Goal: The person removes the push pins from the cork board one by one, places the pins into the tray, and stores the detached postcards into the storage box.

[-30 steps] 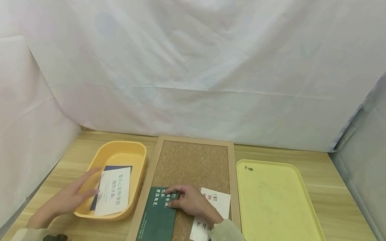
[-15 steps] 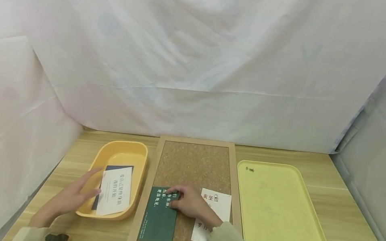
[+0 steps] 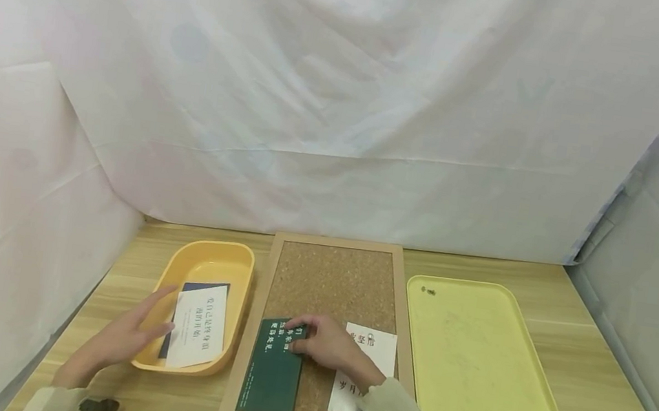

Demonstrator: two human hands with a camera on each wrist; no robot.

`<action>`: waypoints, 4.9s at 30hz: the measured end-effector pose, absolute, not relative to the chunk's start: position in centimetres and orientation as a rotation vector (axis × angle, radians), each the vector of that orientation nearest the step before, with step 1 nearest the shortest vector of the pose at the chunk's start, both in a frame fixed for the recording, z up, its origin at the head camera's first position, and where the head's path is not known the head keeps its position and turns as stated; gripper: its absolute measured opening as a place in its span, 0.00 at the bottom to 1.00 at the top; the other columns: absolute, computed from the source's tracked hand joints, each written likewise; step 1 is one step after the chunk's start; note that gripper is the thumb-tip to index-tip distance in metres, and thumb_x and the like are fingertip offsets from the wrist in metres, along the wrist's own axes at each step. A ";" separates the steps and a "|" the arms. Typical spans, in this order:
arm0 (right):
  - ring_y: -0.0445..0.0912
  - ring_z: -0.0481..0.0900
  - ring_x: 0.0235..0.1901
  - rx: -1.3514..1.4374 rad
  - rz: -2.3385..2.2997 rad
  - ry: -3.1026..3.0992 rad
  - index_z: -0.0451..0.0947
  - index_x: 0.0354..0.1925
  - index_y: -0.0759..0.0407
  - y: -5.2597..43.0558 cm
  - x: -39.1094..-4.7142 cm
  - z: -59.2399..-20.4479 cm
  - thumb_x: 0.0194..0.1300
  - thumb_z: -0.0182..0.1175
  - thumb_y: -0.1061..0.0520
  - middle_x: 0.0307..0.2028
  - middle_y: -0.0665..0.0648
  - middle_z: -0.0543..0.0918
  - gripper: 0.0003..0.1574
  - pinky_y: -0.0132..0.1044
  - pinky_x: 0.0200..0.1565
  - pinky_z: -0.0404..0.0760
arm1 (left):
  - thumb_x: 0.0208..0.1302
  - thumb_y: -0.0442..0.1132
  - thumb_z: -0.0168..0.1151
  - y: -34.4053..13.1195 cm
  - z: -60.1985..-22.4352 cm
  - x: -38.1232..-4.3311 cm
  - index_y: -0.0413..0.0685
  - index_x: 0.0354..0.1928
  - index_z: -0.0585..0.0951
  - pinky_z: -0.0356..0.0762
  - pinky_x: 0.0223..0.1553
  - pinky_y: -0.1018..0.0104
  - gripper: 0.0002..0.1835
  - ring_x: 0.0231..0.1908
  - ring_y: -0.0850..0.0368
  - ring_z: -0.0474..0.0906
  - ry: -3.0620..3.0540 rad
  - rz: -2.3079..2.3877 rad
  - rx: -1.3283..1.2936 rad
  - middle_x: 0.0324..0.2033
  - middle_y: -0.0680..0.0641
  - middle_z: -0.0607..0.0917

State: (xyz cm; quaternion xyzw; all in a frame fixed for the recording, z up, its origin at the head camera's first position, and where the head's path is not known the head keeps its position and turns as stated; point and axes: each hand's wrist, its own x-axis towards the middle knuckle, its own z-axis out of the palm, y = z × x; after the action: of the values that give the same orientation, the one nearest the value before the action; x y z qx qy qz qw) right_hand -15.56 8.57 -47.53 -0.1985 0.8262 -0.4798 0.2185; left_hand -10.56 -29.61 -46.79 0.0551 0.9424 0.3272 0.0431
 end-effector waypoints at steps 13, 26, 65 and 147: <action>0.45 0.80 0.38 -0.507 -1.382 2.230 0.83 0.52 0.46 9.0 -16.7 -45.6 0.61 0.68 0.56 0.45 0.51 0.84 0.19 0.39 0.36 0.74 | 0.71 0.43 0.59 -29.5 -46.8 -10.6 0.48 0.77 0.54 0.54 0.66 0.29 0.38 0.70 0.27 0.55 2.849 0.992 0.113 0.74 0.33 0.58; 0.44 0.78 0.33 -0.548 -1.430 2.220 0.83 0.53 0.48 8.5 -17.5 -44.2 0.62 0.68 0.57 0.46 0.54 0.83 0.20 0.36 0.32 0.72 | 0.69 0.40 0.60 -29.3 -46.7 -10.5 0.46 0.76 0.56 0.55 0.66 0.30 0.38 0.70 0.27 0.56 2.879 1.018 0.145 0.73 0.32 0.59; 0.43 0.73 0.26 -0.620 -1.410 2.219 0.82 0.55 0.43 3.2 -18.6 -39.7 0.63 0.67 0.55 0.42 0.49 0.83 0.21 0.31 0.21 0.64 | 0.70 0.41 0.60 -29.3 -46.8 -10.3 0.48 0.77 0.54 0.53 0.67 0.29 0.38 0.71 0.28 0.54 2.858 1.024 0.127 0.74 0.33 0.58; 0.45 0.78 0.41 -0.594 -1.393 2.303 0.83 0.54 0.50 -3.9 -20.4 -42.5 0.65 0.65 0.61 0.44 0.50 0.79 0.19 0.33 0.37 0.82 | 0.71 0.39 0.57 -29.0 -46.4 -10.4 0.52 0.78 0.54 0.54 0.67 0.29 0.37 0.71 0.28 0.54 2.821 1.034 0.034 0.74 0.33 0.58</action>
State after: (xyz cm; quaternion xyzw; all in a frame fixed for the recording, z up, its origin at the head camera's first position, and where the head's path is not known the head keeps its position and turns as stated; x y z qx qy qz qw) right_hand -20.38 -3.90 -42.53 -0.2116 0.8200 -0.4962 0.1914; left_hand -10.42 -29.01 -46.38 0.0111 0.9366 0.3434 0.0685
